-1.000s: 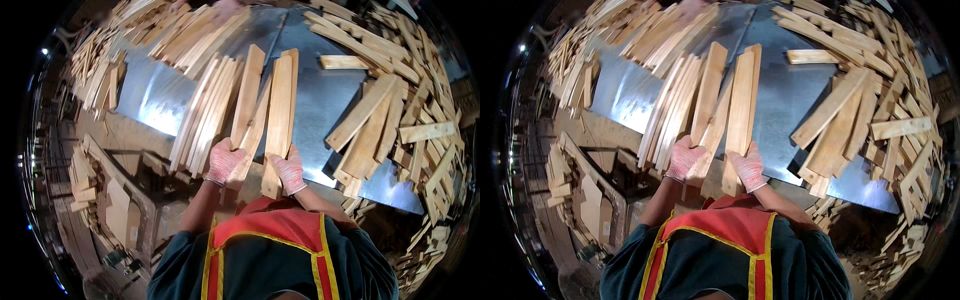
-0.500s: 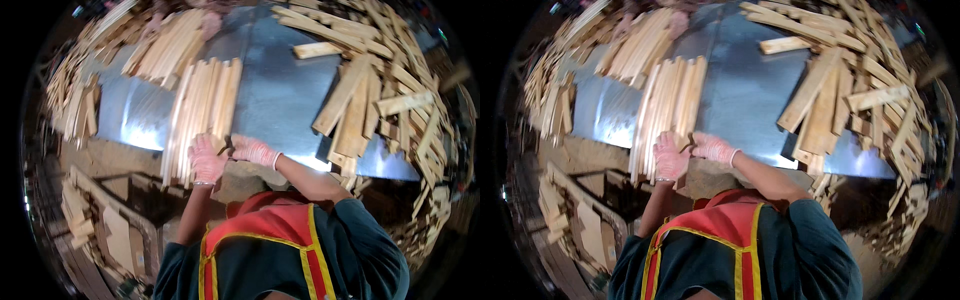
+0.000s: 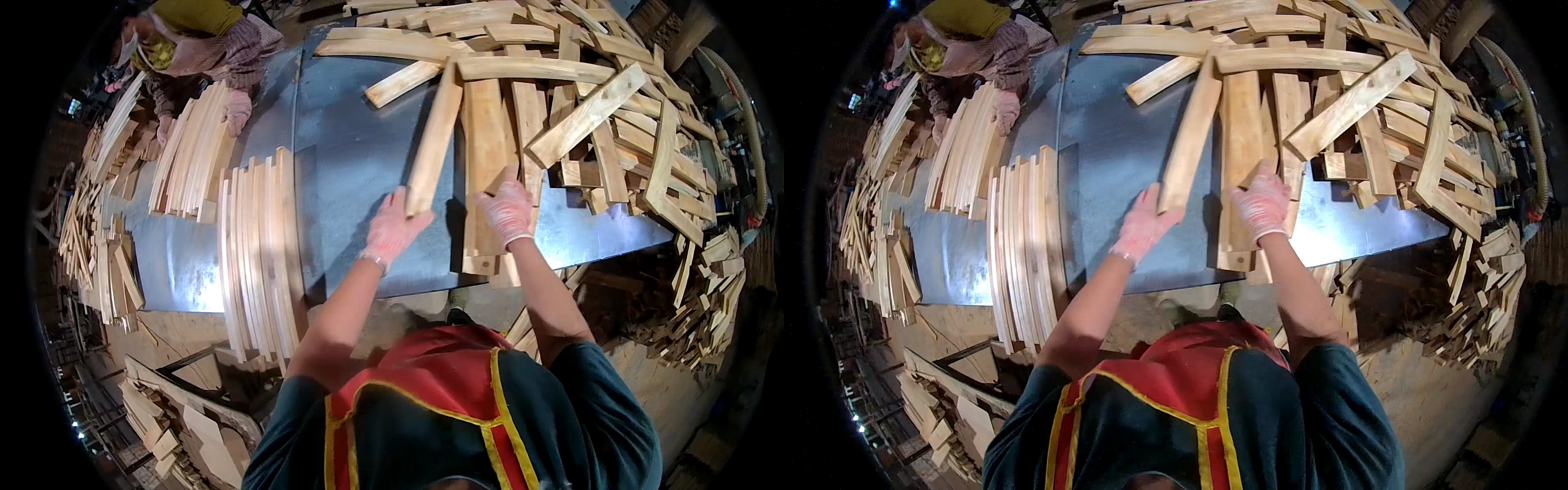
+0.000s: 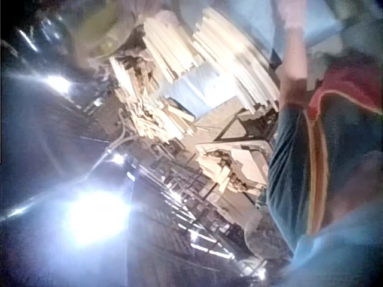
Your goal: The person sorts wooden planks on a metal table, picking them up from a pile and arranging them into a neat stack. They handle the wood by hand, repeatedly moving pieces from the disorganized pile to the organized stack.
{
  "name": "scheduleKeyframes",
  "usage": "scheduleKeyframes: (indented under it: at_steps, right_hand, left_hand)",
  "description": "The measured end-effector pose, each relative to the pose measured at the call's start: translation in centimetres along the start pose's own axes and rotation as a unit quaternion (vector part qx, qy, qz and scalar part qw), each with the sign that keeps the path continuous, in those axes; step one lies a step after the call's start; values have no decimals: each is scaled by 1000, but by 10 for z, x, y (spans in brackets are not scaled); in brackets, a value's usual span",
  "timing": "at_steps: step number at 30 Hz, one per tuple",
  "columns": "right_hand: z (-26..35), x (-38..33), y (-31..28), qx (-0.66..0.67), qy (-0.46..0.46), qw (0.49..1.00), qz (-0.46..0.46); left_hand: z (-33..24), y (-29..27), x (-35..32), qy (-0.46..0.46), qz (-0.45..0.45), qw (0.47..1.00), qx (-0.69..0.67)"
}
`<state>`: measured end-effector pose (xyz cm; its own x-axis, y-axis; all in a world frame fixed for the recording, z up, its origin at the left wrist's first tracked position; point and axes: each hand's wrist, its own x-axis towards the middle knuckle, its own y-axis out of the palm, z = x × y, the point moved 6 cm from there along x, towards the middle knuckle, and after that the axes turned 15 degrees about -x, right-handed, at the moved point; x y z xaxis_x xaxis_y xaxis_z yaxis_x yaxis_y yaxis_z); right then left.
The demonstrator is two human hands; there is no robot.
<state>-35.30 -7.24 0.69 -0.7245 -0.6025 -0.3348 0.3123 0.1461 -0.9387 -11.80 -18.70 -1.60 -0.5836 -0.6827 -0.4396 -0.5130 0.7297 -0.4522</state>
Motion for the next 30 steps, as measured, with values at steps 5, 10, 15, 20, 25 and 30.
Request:
scheduleKeyframes:
  at_steps: [5, 10, 15, 20, 25, 30]
  right_hand:
    - [40, -38, 28, 21, -194, 978, -78]
    - [70, -87, 35, 147, -327, 927, 110]
    - [38, -66, -12, 385, -227, 884, -134]
    - [26, -35, 41, 6, -135, 983, -121]
    - [61, -71, 86, 707, -51, 696, 112]
    - [117, -127, 113, 747, 19, 480, 459]
  left_hand:
    - [8, 66, 54, -50, 9, 923, -381]
    - [2, 53, -16, -180, 49, 781, -596]
    - [39, 59, -30, -32, 224, 635, -739]
    - [40, 73, -34, -77, 97, 805, -580]
    - [88, 62, -64, -163, 142, 668, -712]
    - [141, 50, -122, -211, 85, 619, -752]
